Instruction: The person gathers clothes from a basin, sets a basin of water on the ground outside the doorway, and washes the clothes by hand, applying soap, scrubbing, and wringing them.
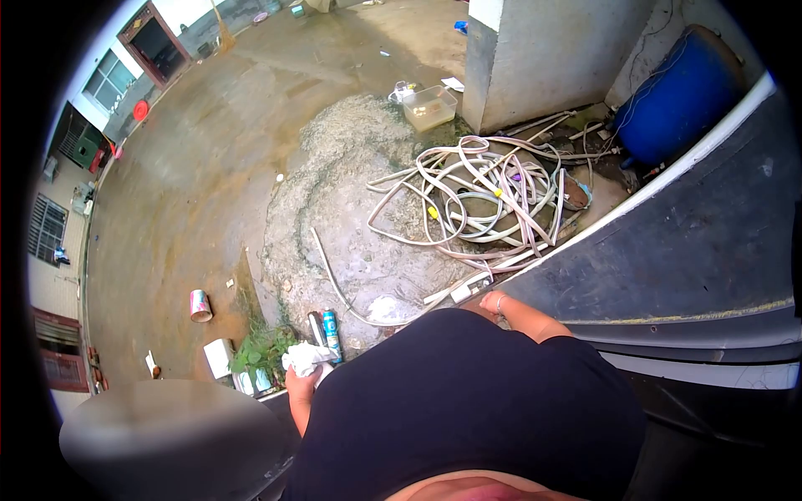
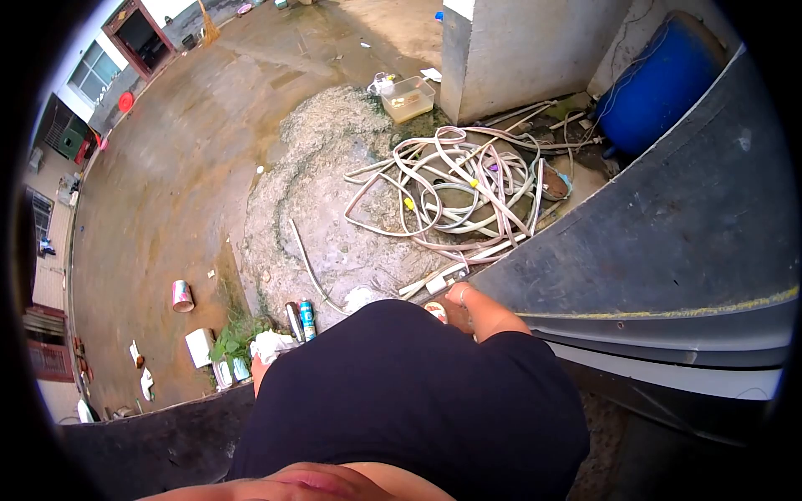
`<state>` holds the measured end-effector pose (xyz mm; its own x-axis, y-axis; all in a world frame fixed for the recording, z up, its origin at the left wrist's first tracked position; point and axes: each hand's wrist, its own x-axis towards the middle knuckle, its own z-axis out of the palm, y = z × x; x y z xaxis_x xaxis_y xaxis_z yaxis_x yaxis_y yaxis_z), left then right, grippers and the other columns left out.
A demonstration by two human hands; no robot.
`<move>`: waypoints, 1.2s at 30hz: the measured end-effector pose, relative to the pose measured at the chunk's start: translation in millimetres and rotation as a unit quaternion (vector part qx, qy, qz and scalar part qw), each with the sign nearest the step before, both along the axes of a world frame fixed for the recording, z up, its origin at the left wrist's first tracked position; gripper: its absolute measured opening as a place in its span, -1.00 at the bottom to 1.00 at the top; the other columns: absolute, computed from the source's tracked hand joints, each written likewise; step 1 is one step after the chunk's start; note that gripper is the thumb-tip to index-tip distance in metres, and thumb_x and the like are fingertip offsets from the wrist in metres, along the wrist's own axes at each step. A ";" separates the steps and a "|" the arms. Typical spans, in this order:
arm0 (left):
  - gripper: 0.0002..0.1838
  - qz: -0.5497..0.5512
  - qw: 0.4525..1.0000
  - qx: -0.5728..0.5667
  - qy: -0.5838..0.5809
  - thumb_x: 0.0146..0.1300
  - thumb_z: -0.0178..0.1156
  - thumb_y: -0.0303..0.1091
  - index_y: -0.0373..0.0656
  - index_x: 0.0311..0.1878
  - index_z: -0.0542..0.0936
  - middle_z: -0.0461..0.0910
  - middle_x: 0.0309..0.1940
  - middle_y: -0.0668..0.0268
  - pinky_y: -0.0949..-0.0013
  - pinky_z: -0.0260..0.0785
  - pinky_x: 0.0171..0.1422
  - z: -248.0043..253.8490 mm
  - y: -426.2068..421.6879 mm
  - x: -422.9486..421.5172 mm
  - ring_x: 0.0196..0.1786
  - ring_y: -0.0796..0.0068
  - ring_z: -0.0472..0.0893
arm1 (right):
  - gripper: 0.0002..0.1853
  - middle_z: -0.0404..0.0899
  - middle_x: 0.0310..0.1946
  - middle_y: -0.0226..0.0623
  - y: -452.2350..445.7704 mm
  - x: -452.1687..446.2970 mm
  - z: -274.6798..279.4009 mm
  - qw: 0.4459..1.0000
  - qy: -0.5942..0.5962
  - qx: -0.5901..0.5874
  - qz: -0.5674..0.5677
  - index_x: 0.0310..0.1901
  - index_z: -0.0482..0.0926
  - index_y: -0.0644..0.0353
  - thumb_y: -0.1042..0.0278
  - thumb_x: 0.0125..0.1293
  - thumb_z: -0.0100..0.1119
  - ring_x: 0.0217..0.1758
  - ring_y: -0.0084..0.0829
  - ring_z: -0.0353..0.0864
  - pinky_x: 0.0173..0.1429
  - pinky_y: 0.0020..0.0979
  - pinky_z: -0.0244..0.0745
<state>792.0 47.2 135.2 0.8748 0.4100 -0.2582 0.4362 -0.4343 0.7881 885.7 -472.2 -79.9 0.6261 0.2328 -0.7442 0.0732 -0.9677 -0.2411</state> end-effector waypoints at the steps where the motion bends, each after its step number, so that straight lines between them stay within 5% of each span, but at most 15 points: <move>1: -0.48 -0.002 1.000 0.005 0.005 -0.27 0.43 -0.41 -0.25 -0.13 0.53 0.62 -0.27 0.25 0.38 0.38 -0.05 3.5 -1.7 0.6 -0.21 0.43 0.59 | -0.64 0.60 -0.53 -0.33 0.0 -0.2 -1.2 1.000 0.003 -0.003 -0.009 -0.41 0.58 0.07 0.02 0.24 -0.14 -0.43 -0.36 0.58 -0.18 -0.34 0.43; 24: -0.47 0.014 1.000 -0.024 0.002 -0.30 0.44 -0.42 -0.26 -0.14 0.52 0.61 -0.28 0.24 0.38 0.38 -0.06 -2.9 0.0 -2.0 -0.22 0.41 0.58 | -0.70 0.62 -0.51 -0.35 -1.2 -3.1 -2.3 1.000 0.000 -0.012 -0.022 -0.35 0.59 0.00 -0.01 0.18 -0.04 -0.42 -0.41 0.60 -0.17 -0.40 0.46; 26: -0.47 0.013 1.000 -0.024 0.001 -0.30 0.44 -0.42 -0.27 -0.14 0.52 0.61 -0.28 0.24 0.38 0.38 -0.06 -2.4 -0.9 -1.3 -0.22 0.41 0.58 | -0.53 0.61 -0.28 -0.19 -1.4 -5.8 13.5 0.999 0.005 0.001 0.041 -0.34 0.63 0.14 0.08 0.33 -0.32 -0.15 -0.23 0.57 0.01 -0.26 0.39; 33: -0.48 -0.011 1.000 0.011 0.004 -0.29 0.43 -0.41 -0.27 -0.14 0.53 0.61 -0.28 0.23 0.37 0.37 -0.06 7.3 -7.5 2.9 -0.21 0.40 0.58 | -0.48 0.62 -0.38 -0.23 -1.7 -4.3 6.8 1.000 0.021 -0.008 -0.009 -0.46 0.64 0.14 0.06 0.32 -0.34 -0.21 -0.26 0.58 -0.02 -0.26 0.40; 36: -0.47 -0.011 1.000 0.007 0.003 -0.29 0.43 -0.39 -0.26 -0.14 0.53 0.61 -0.28 0.22 0.37 0.37 -0.06 6.1 -8.5 4.1 -0.21 0.39 0.58 | -0.66 0.62 -0.50 -0.37 -4.0 -2.6 -5.9 1.000 0.017 -0.025 -0.002 -0.39 0.59 0.01 0.00 0.23 -0.11 -0.37 -0.41 0.61 -0.12 -0.38 0.45</move>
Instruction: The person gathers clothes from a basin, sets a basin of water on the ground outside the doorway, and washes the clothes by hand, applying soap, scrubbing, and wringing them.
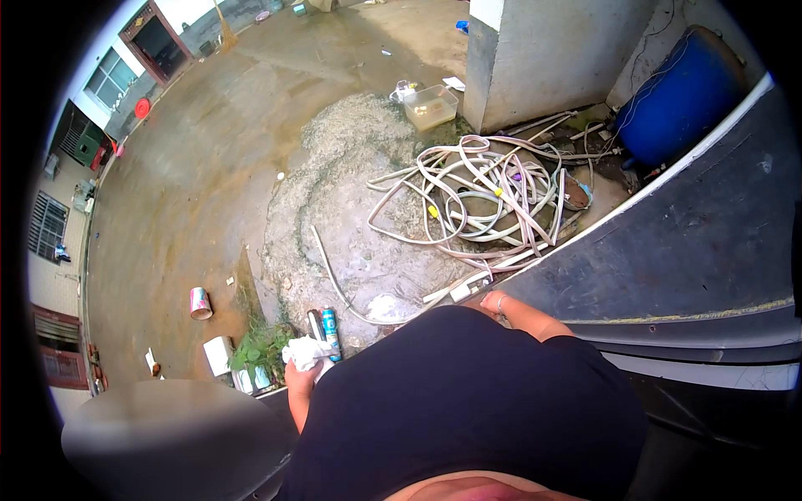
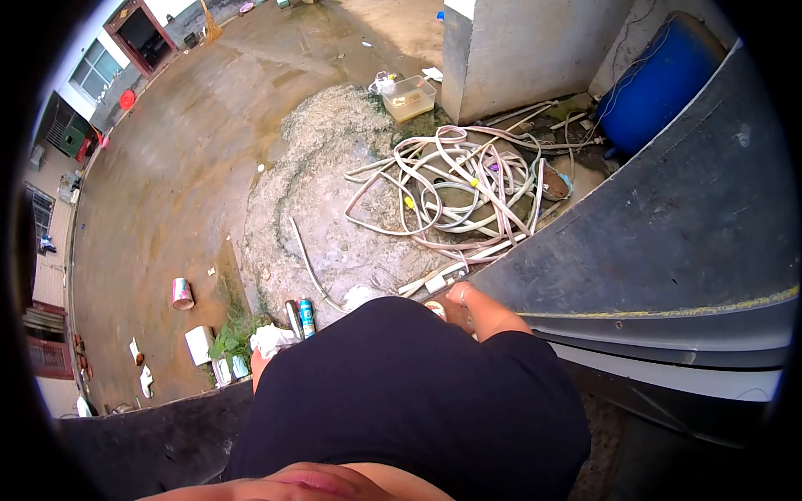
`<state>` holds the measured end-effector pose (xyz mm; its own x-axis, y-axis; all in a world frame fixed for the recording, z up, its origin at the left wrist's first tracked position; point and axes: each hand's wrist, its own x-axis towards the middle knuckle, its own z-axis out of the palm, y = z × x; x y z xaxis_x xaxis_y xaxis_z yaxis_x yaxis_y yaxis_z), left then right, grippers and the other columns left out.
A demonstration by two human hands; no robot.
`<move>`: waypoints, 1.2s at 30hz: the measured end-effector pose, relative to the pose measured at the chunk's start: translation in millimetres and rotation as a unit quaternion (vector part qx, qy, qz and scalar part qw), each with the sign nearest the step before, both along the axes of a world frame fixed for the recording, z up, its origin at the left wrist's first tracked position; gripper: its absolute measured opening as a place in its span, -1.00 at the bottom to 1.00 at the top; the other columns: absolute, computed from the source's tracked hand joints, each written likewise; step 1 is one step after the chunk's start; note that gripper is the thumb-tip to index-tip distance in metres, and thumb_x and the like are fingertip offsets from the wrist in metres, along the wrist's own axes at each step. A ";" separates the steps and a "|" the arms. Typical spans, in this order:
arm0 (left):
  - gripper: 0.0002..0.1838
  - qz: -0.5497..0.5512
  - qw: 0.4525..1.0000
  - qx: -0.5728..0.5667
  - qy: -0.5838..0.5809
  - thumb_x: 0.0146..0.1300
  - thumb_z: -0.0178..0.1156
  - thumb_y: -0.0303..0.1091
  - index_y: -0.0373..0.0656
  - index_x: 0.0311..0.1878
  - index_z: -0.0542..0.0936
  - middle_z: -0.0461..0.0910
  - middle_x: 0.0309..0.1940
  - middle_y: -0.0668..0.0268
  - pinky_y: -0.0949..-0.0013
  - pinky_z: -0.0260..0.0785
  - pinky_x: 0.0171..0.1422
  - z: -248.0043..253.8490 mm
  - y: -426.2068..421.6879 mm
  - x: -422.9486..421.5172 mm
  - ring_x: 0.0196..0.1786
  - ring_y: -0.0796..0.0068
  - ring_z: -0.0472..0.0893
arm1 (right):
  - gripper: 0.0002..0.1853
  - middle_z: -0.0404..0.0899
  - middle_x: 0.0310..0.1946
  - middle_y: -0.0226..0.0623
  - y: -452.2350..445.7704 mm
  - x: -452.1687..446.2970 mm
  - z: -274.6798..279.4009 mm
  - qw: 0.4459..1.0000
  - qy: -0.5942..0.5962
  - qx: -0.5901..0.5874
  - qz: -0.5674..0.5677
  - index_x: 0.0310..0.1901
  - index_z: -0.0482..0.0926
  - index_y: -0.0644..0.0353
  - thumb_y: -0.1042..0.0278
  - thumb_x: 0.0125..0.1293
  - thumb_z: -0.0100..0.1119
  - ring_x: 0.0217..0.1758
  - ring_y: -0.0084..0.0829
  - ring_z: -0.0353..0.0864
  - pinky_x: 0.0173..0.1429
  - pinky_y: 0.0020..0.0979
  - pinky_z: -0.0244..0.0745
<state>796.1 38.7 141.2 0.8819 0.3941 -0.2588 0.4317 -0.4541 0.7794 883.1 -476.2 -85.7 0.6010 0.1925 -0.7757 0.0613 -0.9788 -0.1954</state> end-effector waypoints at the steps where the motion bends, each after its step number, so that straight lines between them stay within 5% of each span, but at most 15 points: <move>1: -0.47 0.002 1.000 0.000 0.005 -0.29 0.44 -0.39 -0.26 -0.14 0.53 0.61 -0.27 0.22 0.38 0.37 -0.06 1.4 -1.0 0.6 -0.21 0.39 0.58 | -0.65 0.62 -0.50 -0.36 0.2 -0.2 2.1 1.000 -0.004 0.004 -0.002 -0.41 0.59 0.02 0.01 0.23 -0.13 -0.37 -0.41 0.60 -0.12 -0.37 0.45; 6: -0.47 0.004 1.000 -0.027 -0.006 -0.30 0.44 -0.38 -0.25 -0.14 0.53 0.62 -0.27 0.21 0.37 0.37 -0.06 -0.2 -2.1 0.3 -0.20 0.38 0.59 | -0.50 0.61 -0.35 -0.22 1.2 0.0 16.5 1.000 0.021 0.022 0.001 -0.42 0.64 0.14 0.09 0.32 -0.34 -0.18 -0.24 0.57 -0.02 -0.25 0.40; 8: -0.48 -0.015 0.999 0.034 0.003 -0.29 0.44 -0.37 -0.25 -0.14 0.53 0.62 -0.27 0.21 0.36 0.38 -0.06 -13.4 7.4 -0.8 -0.20 0.37 0.59 | -0.54 0.60 -0.27 -0.18 1.4 1.2 19.8 0.994 -0.003 0.012 0.109 -0.31 0.62 0.16 0.14 0.33 -0.34 -0.13 -0.21 0.57 -0.01 -0.24 0.41; 21: -0.49 0.015 1.000 -0.006 0.013 -0.28 0.43 -0.42 -0.28 -0.14 0.53 0.61 -0.27 0.23 0.37 0.37 -0.07 5.4 -8.4 -7.6 -0.21 0.41 0.58 | -0.54 0.54 -0.11 -0.12 3.9 -3.2 32.6 0.998 0.036 0.017 0.044 -0.14 0.57 0.20 0.12 0.35 -0.37 -0.02 -0.14 0.51 0.09 -0.22 0.34; 23: -0.49 0.019 0.999 -0.035 -0.001 -0.27 0.43 -0.44 -0.27 -0.14 0.53 0.61 -0.27 0.25 0.38 0.37 -0.07 -2.1 -5.5 -10.1 -0.22 0.43 0.57 | -0.60 0.61 -0.54 -0.38 -3.1 -5.8 3.6 0.996 -0.054 0.035 0.063 -0.55 0.56 0.05 0.04 0.25 -0.20 -0.39 -0.40 0.60 -0.15 -0.36 0.45; 36: -0.49 0.017 0.999 -0.048 -0.003 -0.28 0.44 -0.46 -0.27 -0.13 0.53 0.61 -0.26 0.26 0.39 0.37 -0.07 -0.6 -6.1 -14.5 -0.21 0.44 0.57 | -0.66 0.61 -0.55 -0.37 -3.5 -12.1 -6.0 1.000 -0.022 0.011 0.019 -0.47 0.58 0.04 0.04 0.22 -0.12 -0.43 -0.41 0.61 -0.16 -0.39 0.46</move>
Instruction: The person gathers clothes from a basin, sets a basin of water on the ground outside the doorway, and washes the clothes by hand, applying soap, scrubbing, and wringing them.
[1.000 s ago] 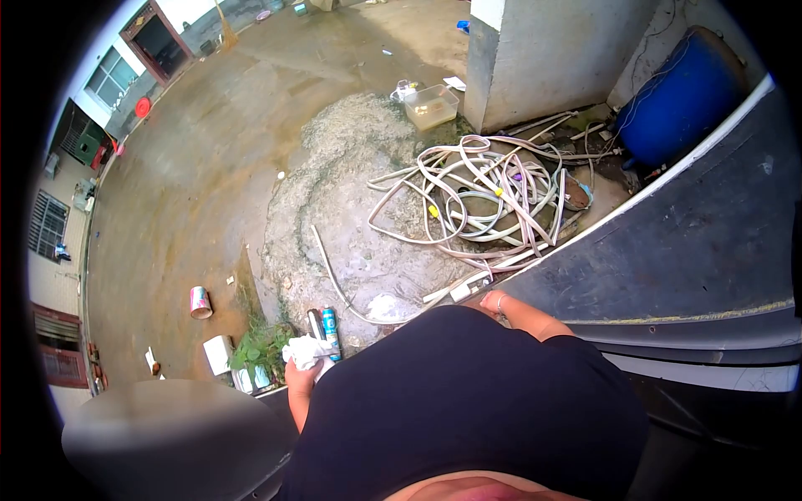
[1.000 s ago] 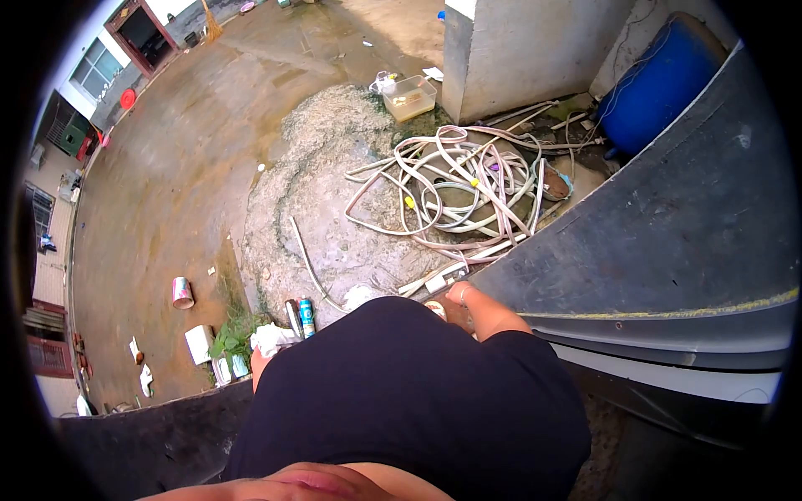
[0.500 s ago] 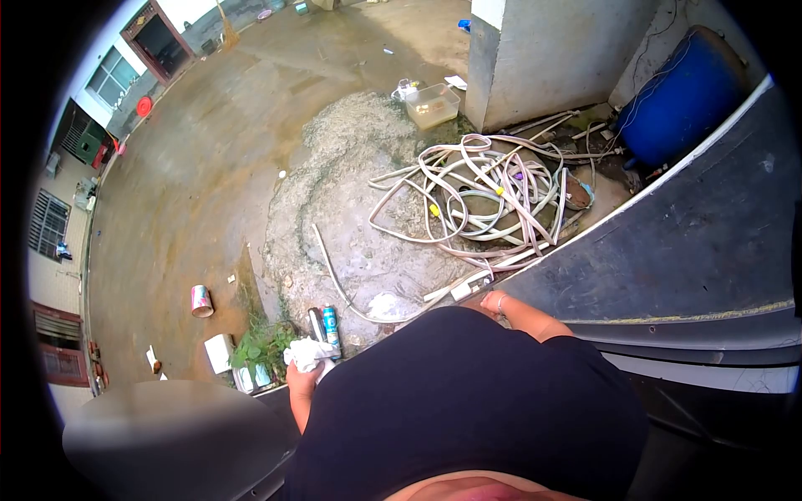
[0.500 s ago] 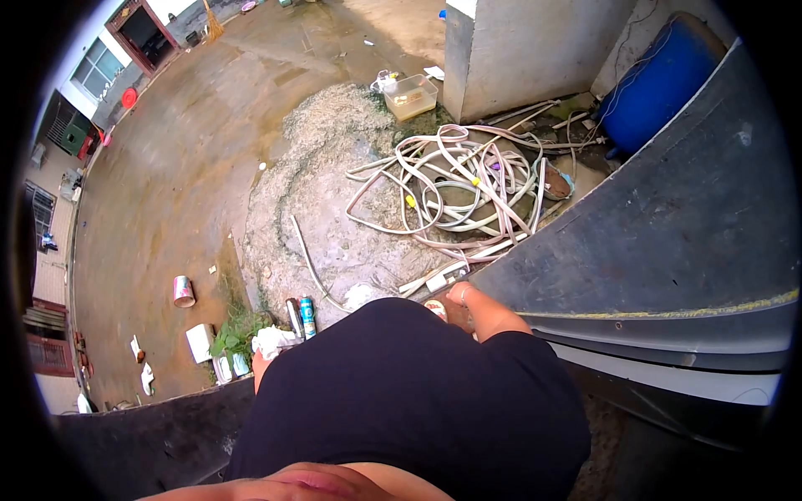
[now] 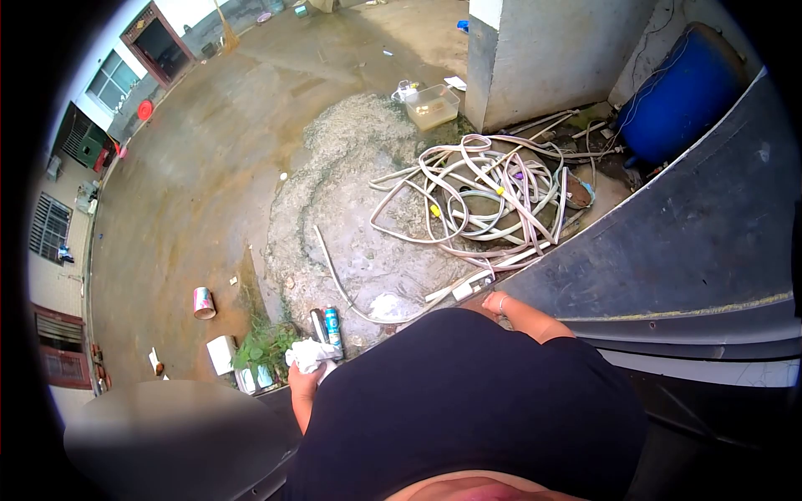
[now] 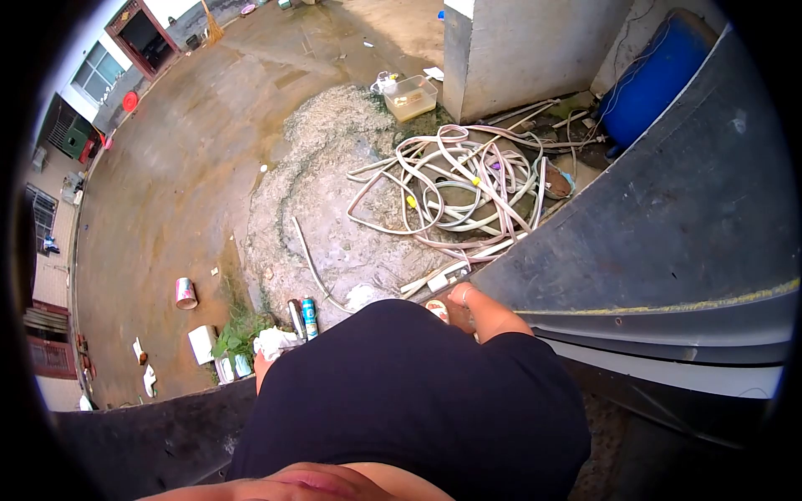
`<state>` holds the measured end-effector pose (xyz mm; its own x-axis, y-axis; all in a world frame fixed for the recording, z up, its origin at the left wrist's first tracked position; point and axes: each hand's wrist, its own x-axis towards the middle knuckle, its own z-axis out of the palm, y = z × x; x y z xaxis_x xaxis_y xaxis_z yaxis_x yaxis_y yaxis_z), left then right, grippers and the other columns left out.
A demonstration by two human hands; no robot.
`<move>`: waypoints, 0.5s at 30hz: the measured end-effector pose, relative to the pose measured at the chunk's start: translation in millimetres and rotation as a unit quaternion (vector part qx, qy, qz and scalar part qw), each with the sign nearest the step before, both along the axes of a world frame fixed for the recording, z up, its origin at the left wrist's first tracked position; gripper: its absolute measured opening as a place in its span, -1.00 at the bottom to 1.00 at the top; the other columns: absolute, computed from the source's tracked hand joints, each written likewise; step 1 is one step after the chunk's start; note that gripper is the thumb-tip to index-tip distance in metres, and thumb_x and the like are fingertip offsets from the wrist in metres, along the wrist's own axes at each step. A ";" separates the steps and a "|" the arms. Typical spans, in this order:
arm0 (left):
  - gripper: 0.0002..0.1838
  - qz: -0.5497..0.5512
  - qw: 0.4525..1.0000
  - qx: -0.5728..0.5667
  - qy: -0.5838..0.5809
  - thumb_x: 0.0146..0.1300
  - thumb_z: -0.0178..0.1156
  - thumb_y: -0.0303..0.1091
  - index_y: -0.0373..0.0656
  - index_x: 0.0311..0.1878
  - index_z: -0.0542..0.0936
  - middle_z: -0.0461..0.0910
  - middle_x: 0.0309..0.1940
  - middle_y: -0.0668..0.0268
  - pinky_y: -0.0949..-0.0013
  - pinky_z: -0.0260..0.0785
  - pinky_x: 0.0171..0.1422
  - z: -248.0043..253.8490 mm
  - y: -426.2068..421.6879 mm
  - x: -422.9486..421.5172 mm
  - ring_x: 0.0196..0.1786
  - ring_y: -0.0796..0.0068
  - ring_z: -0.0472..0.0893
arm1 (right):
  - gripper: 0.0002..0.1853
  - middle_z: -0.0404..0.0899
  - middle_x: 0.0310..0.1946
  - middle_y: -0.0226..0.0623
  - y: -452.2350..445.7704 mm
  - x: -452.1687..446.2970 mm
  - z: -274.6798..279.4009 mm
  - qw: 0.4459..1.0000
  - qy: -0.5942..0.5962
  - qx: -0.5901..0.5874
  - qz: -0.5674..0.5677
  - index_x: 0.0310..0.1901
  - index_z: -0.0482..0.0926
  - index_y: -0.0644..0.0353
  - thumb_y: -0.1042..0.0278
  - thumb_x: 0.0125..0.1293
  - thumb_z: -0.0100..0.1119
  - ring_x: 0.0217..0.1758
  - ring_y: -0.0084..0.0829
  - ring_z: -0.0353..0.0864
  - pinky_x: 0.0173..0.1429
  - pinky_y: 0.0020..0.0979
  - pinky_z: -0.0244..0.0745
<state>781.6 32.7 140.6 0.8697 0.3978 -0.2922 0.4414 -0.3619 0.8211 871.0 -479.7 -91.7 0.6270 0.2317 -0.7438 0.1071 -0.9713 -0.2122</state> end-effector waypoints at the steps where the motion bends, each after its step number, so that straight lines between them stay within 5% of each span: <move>1: -0.48 -0.006 1.000 0.014 0.002 -0.27 0.44 -0.45 -0.27 -0.13 0.53 0.61 -0.26 0.26 0.39 0.37 -0.07 0.6 0.2 -0.4 -0.21 0.44 0.57 | -0.67 0.61 -0.56 -0.37 -1.1 -2.1 3.5 1.000 -0.009 0.019 -0.023 -0.46 0.58 0.04 0.03 0.21 -0.10 -0.44 -0.42 0.61 -0.17 -0.40 0.46; 9: -0.49 0.011 0.999 0.029 0.013 -0.28 0.44 -0.43 -0.27 -0.15 0.53 0.61 -0.27 0.24 0.38 0.38 -0.07 18.5 -8.4 -6.0 -0.22 0.43 0.58 | -0.70 0.61 -0.57 -0.36 -1.0 -5.9 2.8 0.995 -0.011 0.042 -0.086 -0.43 0.57 0.02 0.03 0.19 -0.05 -0.47 -0.43 0.60 -0.21 -0.40 0.47; 15: -0.49 -0.011 0.999 0.044 -0.002 -0.29 0.44 -0.41 -0.26 -0.16 0.54 0.62 -0.28 0.24 0.39 0.37 -0.06 8.2 0.4 -10.8 -0.22 0.43 0.59 | -0.72 0.61 -0.54 -0.35 -1.6 -7.6 1.3 0.999 -0.010 0.030 -0.015 -0.33 0.57 0.03 0.02 0.19 0.00 -0.47 -0.46 0.60 -0.24 -0.41 0.48</move>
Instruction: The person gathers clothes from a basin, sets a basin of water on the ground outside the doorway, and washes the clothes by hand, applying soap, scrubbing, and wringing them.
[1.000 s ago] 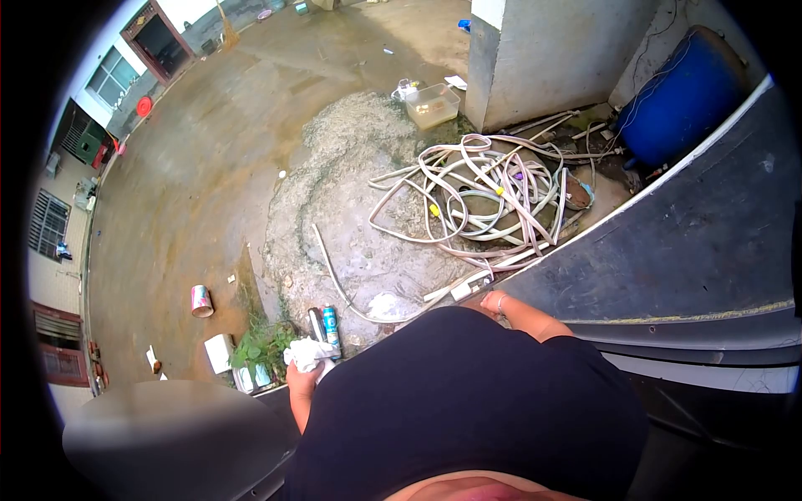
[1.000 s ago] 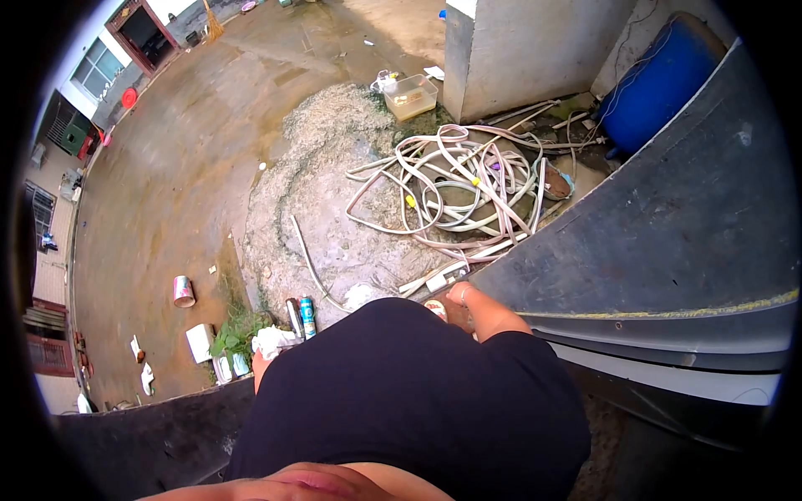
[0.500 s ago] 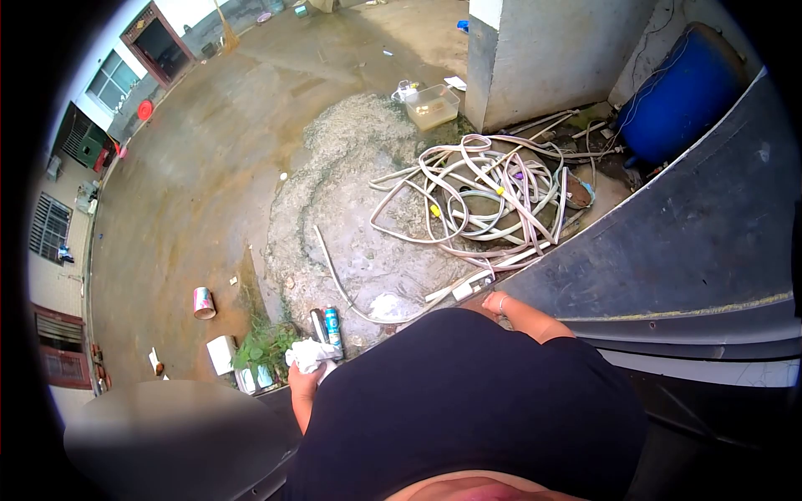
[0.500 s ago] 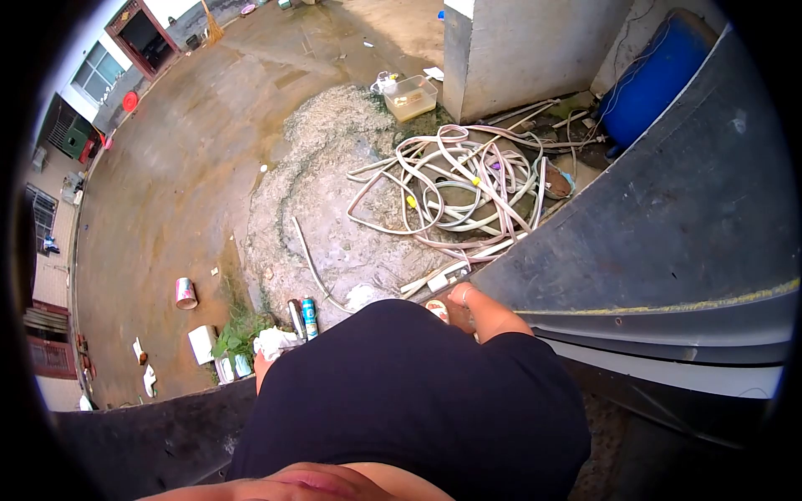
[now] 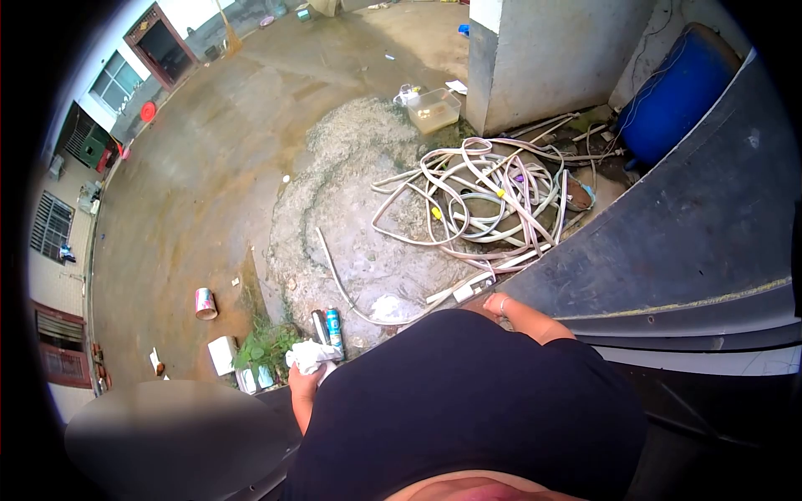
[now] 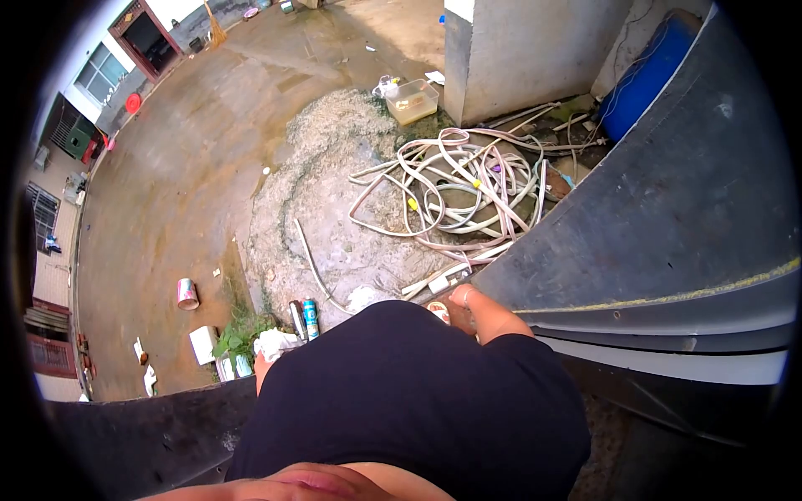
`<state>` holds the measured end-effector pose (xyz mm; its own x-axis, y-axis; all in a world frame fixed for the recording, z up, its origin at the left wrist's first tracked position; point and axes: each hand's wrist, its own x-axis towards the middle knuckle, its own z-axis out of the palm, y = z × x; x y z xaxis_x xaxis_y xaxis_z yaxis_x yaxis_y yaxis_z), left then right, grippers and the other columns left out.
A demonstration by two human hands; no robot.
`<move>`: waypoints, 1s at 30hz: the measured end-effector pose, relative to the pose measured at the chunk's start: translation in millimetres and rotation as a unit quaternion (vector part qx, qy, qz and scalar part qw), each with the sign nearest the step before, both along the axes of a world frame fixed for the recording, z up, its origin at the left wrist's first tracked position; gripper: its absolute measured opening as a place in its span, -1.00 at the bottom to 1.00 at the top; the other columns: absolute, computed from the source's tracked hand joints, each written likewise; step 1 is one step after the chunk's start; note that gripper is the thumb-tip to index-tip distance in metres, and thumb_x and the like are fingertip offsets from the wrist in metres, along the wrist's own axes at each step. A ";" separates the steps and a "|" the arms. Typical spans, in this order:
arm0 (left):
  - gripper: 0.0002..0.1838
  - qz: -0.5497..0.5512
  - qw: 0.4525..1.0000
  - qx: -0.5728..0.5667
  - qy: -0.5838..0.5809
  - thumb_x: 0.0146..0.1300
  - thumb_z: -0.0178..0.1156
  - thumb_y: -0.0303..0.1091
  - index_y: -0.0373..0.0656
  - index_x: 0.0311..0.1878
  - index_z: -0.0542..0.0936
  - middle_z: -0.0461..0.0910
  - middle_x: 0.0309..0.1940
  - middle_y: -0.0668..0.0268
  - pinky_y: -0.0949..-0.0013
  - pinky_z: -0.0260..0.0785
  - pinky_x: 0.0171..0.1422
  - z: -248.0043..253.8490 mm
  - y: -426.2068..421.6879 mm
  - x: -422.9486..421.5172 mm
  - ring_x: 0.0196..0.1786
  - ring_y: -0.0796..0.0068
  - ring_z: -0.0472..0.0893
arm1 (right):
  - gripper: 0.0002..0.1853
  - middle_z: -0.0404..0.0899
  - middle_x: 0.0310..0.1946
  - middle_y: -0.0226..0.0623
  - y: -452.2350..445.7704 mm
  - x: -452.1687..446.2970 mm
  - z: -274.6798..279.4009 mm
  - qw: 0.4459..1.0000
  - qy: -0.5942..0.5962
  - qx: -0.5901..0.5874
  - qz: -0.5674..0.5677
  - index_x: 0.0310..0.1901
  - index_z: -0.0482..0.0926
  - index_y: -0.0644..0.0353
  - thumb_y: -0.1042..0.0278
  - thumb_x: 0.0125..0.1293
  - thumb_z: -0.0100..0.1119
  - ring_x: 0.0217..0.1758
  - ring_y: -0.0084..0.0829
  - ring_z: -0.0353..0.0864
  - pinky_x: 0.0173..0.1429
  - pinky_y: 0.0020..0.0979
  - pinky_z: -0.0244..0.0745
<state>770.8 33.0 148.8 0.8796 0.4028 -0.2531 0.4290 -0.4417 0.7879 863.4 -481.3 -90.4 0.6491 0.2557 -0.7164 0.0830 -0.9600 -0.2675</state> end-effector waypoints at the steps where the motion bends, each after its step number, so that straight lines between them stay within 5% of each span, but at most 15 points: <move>1: -0.49 -0.002 1.000 0.003 0.003 -0.29 0.44 -0.40 -0.26 -0.16 0.54 0.62 -0.28 0.24 0.39 0.37 -0.06 0.4 -0.2 0.1 -0.22 0.43 0.59 | -0.72 0.61 -0.53 -0.35 -1.8 -2.4 -2.8 1.000 -0.003 0.003 -0.007 -0.32 0.57 0.03 0.03 0.19 0.01 -0.47 -0.46 0.61 -0.24 -0.40 0.49; 6: -0.50 -0.003 1.000 0.000 -0.003 -0.29 0.44 -0.40 -0.26 -0.16 0.54 0.62 -0.28 0.23 0.39 0.37 -0.06 -7.1 6.0 0.0 -0.21 0.41 0.59 | -0.73 0.62 -0.50 -0.35 -5.6 -11.7 -7.1 0.998 0.016 0.016 -0.058 -0.29 0.58 0.03 0.04 0.18 0.04 -0.46 -0.46 0.61 -0.25 -0.40 0.50; 20: -0.47 -0.019 0.999 -0.030 -0.029 -0.30 0.44 -0.42 -0.27 -0.13 0.53 0.61 -0.28 0.23 0.37 0.37 -0.05 -11.9 27.2 5.4 -0.20 0.42 0.57 | -0.60 0.63 -0.32 -0.35 4.1 -13.5 9.6 0.983 -0.022 -0.057 0.173 -0.23 0.59 0.03 0.13 0.29 -0.33 -0.17 -0.34 0.58 -0.03 -0.31 0.42; 24: -0.46 -0.012 0.998 -0.044 -0.035 -0.31 0.45 -0.39 -0.26 -0.14 0.54 0.61 -0.27 0.22 0.36 0.37 -0.06 -16.1 37.6 4.8 -0.20 0.40 0.58 | -0.61 0.62 -0.29 -0.33 17.6 -17.1 33.3 0.980 -0.040 -0.049 0.190 -0.24 0.59 0.06 0.18 0.28 -0.33 -0.16 -0.34 0.59 -0.03 -0.30 0.42; 26: -0.47 -0.020 0.999 0.006 -0.042 -0.32 0.46 -0.35 -0.25 -0.16 0.55 0.62 -0.28 0.21 0.36 0.38 -0.07 -33.6 54.8 4.1 -0.21 0.39 0.59 | -0.69 0.55 -0.06 -0.29 29.4 -15.8 50.3 0.981 -0.003 -0.084 0.173 -0.10 0.59 0.08 0.29 0.18 -0.08 0.01 -0.28 0.53 0.01 -0.29 0.45; 30: -0.47 -0.018 0.999 0.002 -0.045 -0.34 0.46 -0.32 -0.24 -0.18 0.56 0.62 -0.28 0.20 0.35 0.38 -0.08 -26.9 57.5 3.6 -0.21 0.38 0.59 | -0.70 0.55 -0.07 -0.27 32.0 -14.6 24.0 0.993 -0.001 -0.062 0.100 -0.10 0.59 0.07 0.29 0.16 -0.05 0.02 -0.26 0.53 0.01 -0.28 0.44</move>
